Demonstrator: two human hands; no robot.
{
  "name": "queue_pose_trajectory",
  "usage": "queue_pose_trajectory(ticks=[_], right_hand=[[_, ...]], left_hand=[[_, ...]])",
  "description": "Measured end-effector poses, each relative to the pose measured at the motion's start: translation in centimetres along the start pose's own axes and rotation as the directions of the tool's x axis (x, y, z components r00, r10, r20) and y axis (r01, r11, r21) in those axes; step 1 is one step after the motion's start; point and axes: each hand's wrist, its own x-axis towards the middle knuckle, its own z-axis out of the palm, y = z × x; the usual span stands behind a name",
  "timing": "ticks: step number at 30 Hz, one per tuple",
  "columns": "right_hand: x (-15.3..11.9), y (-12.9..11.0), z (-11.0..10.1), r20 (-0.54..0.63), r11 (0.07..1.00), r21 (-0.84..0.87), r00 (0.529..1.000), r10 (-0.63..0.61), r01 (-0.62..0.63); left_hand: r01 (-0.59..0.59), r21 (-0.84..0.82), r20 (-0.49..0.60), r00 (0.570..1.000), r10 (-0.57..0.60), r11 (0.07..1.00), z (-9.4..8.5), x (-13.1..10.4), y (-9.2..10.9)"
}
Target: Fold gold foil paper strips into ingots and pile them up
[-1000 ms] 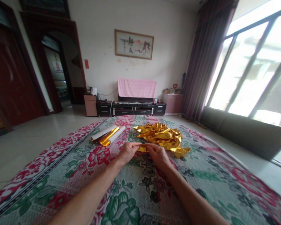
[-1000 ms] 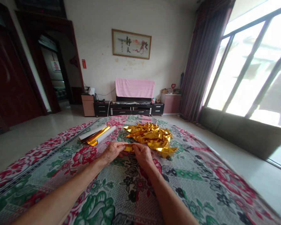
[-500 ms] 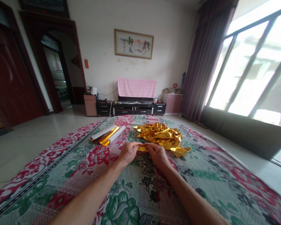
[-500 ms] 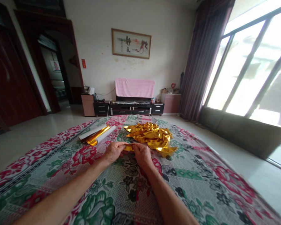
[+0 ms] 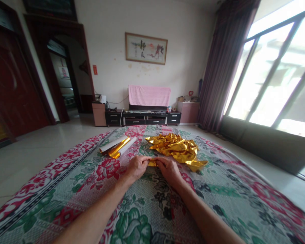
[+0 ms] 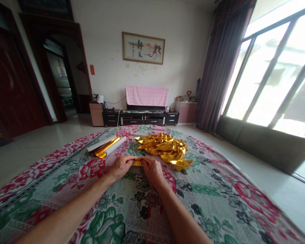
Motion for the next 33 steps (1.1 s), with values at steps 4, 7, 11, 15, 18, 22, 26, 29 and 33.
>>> queue_pose_trajectory(ticks=[4,7,11,15,18,22,26,29,33], right_hand=[[0.0,0.3,0.1,0.015,0.996,-0.086,1.000,-0.011,0.012],[0.0,0.4,0.2,0.019,0.991,-0.131,1.000,-0.017,0.020],[0.0,0.4,0.2,0.037,0.984,-0.173,0.999,-0.029,0.035],[-0.1,0.1,0.1,0.067,0.979,-0.204,0.998,-0.011,0.025],[-0.1,-0.1,0.0,0.073,0.976,-0.220,0.997,0.018,-0.001],[-0.1,-0.3,0.0,0.072,0.972,-0.234,0.997,0.025,-0.008],[-0.1,-0.2,0.0,0.086,0.973,-0.231,0.996,0.016,0.005],[-0.1,-0.2,0.0,0.085,0.973,-0.231,0.996,0.015,0.005],[-0.1,-0.2,0.0,0.073,0.979,-0.203,0.997,0.021,-0.006]], left_hand=[[-0.076,0.142,-0.007,0.997,0.078,0.987,0.2,0.1,-0.6],[-0.128,0.205,-0.009,0.991,0.132,0.970,0.3,0.0,-1.1],[-0.155,0.240,-0.005,0.987,0.161,0.958,0.4,-0.1,-1.4],[-0.150,0.264,0.008,0.988,0.153,0.953,0.5,-0.2,-1.4],[-0.154,0.276,0.013,0.988,0.157,0.949,0.5,-0.1,-1.4],[-0.144,0.239,0.005,0.989,0.147,0.960,0.7,-0.1,-1.8],[-0.123,0.227,0.007,0.992,0.125,0.966,0.9,0.0,-2.1],[-0.139,0.217,0.015,0.990,0.139,0.966,1.0,0.1,-2.1],[-0.141,0.209,0.004,0.990,0.143,0.968,0.8,0.1,-1.9]])
